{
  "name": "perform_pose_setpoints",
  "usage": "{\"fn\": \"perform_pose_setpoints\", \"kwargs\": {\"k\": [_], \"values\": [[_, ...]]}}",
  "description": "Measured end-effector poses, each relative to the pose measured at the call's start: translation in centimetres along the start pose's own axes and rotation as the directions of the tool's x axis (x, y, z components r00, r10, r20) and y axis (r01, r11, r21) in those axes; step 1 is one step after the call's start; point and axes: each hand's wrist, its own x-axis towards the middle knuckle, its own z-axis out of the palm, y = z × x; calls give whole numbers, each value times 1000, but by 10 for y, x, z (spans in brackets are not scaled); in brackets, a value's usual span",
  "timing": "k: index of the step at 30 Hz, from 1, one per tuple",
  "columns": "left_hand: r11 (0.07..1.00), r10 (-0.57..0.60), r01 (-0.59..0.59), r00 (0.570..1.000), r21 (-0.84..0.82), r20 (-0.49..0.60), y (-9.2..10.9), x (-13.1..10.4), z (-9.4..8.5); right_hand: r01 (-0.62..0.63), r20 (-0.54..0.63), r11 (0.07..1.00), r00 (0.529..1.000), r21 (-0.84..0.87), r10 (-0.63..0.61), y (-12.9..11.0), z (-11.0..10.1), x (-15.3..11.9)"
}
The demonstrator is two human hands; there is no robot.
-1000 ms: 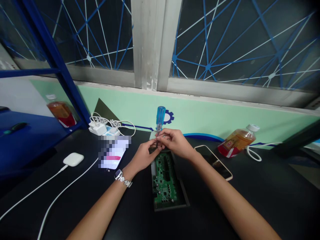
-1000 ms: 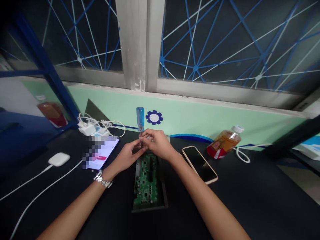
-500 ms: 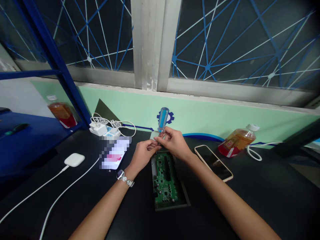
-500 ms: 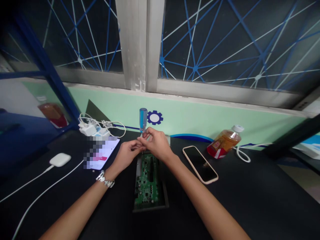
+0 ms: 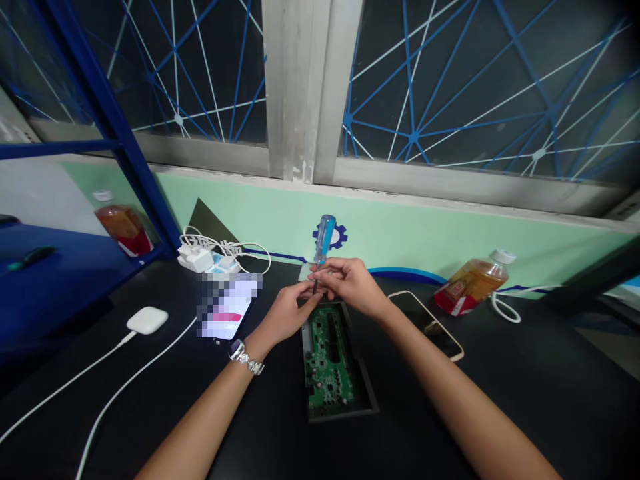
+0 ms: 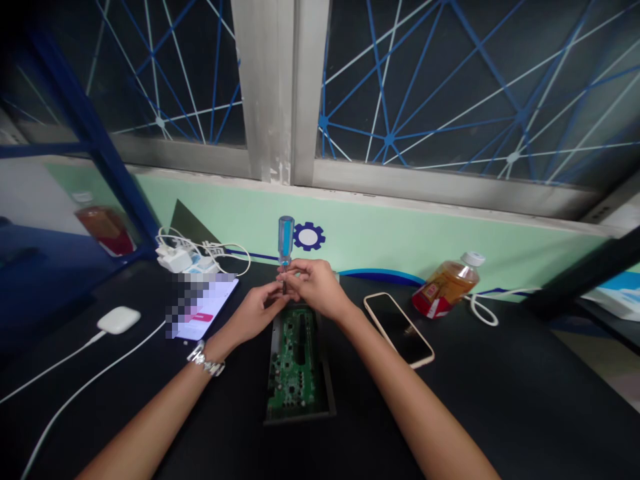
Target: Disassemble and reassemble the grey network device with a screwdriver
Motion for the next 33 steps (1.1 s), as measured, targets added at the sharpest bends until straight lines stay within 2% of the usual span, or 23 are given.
{"fn": "perform_pose_setpoints", "kwargs": {"k": [5,9,13,15,17,20,22,24,29,33], "values": [[981,25,24,969,192,-247,-4,-1,7,65,-167,979,981,-194,-98,7,6,2],[966,56,26,949,255,-311,-9,-1,11,73,-270,944,949,-323,-165,11,12,3],[985,-20,69,954,157,-298,-14,0,13,58,-326,941,929,-333,-173,13,17,5],[993,-71,92,960,67,-269,-16,1,12,42,-318,949,937,-313,-146,13,15,6],[995,-96,98,973,-3,-212,-16,1,11,31,-248,964,964,-263,-99,11,11,6],[995,-94,90,989,-44,-112,-14,1,6,40,-50,991,998,-130,-47,6,2,5],[996,-81,79,995,-35,-59,-10,1,2,38,65,998,997,-44,-35,3,-3,4],[998,-59,59,998,-8,-21,-5,1,-2,21,116,1000,993,2,-21,2,-6,2],[1000,-9,8,1000,18,14,-2,0,-1,32,44,999,999,-41,-30,6,-5,2],[1000,-27,28,995,11,-95,-8,-1,5,69,-90,987,992,-147,-83,11,3,4]]}}
